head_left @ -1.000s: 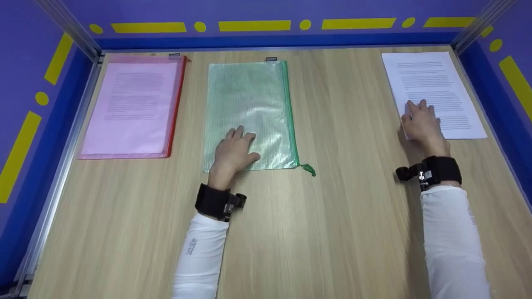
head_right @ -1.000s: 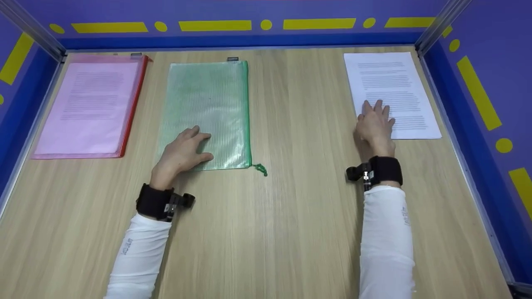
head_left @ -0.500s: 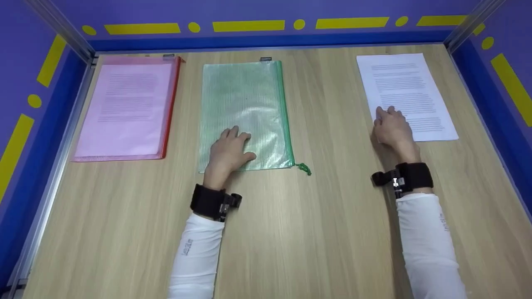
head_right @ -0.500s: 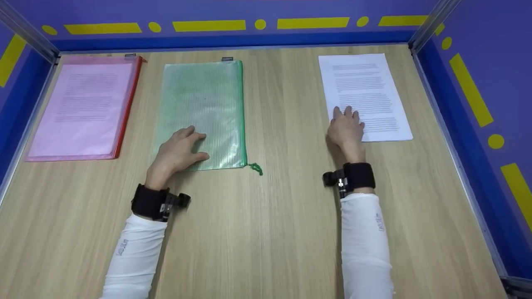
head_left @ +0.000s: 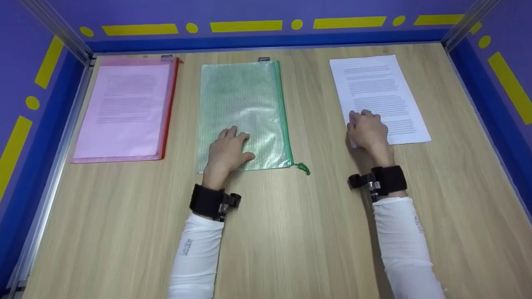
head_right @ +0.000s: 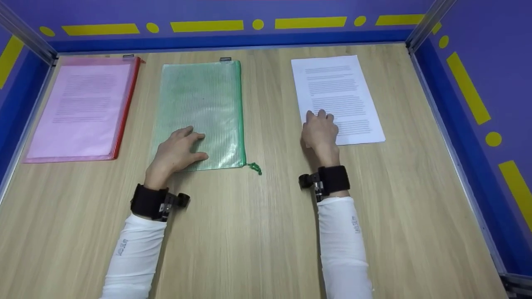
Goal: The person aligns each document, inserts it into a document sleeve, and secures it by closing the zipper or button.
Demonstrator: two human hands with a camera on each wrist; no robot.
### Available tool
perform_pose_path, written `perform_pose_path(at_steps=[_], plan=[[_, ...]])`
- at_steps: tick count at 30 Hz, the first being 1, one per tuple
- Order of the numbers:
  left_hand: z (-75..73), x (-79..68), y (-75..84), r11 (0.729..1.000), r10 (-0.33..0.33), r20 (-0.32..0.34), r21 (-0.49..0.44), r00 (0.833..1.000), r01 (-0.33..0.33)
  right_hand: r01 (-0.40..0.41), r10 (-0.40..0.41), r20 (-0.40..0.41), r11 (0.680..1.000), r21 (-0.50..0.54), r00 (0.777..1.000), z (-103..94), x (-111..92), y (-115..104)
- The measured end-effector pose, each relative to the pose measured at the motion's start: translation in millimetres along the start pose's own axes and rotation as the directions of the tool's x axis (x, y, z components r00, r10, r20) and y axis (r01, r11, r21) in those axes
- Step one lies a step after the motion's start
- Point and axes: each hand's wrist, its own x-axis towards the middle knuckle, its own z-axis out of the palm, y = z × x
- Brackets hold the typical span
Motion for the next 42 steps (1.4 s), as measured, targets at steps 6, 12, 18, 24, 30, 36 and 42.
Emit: perform_pose_path(at_steps=[6, 12, 18, 24, 30, 36, 42], plan=[[-1.3, -0.7, -0.4, 1.000, 0.003, -0.002, 0.009, 1.000, -0.003, -0.002, 0.001, 0.026, 1.000, 0.029, 1.000, 3.0, -7, -18], [-1.0, -1.1, -2.1, 1.000, 0.004, -0.012, 0.012, 1.000, -0.004, 0.023, -0.023, 0.033, 1.000, -0.006, 0.999, 7.8, -12, -37], [0.8, -1.9, -2.2, 1.000, 0.003, -0.019, 0.023, 1.000, -0.003, 0.072, -0.072, -0.010, 0.996, -0.047, 0.997, 14.8, -14, -49], [0.4, -2.0, -0.7, 1.000, -0.004, -0.014, 0.023, 1.000, 0.004, 0.105, -0.107, -0.044, 0.993, -0.053, 0.993, 17.4, -17, -59], [-1.2, 0.6, 2.8, 1.000, 0.009, -0.020, 0.023, 1.000, -0.009, 0.133, -0.137, -0.076, 0.990, -0.055, 0.988, 18.9, -18, -62], [-0.3, 2.0, 7.2, 1.000, -0.004, -0.025, 0.002, 1.000, 0.004, 0.136, -0.139, -0.064, 0.989, -0.053, 0.988, 20.5, -20, -63], [-2.4, 9.1, 26.8, 0.999, 0.036, -0.139, 0.025, 0.990, -0.033, 0.150, -0.152, -0.081, 0.988, -0.030, 0.985, 19.1, -21, -66]])
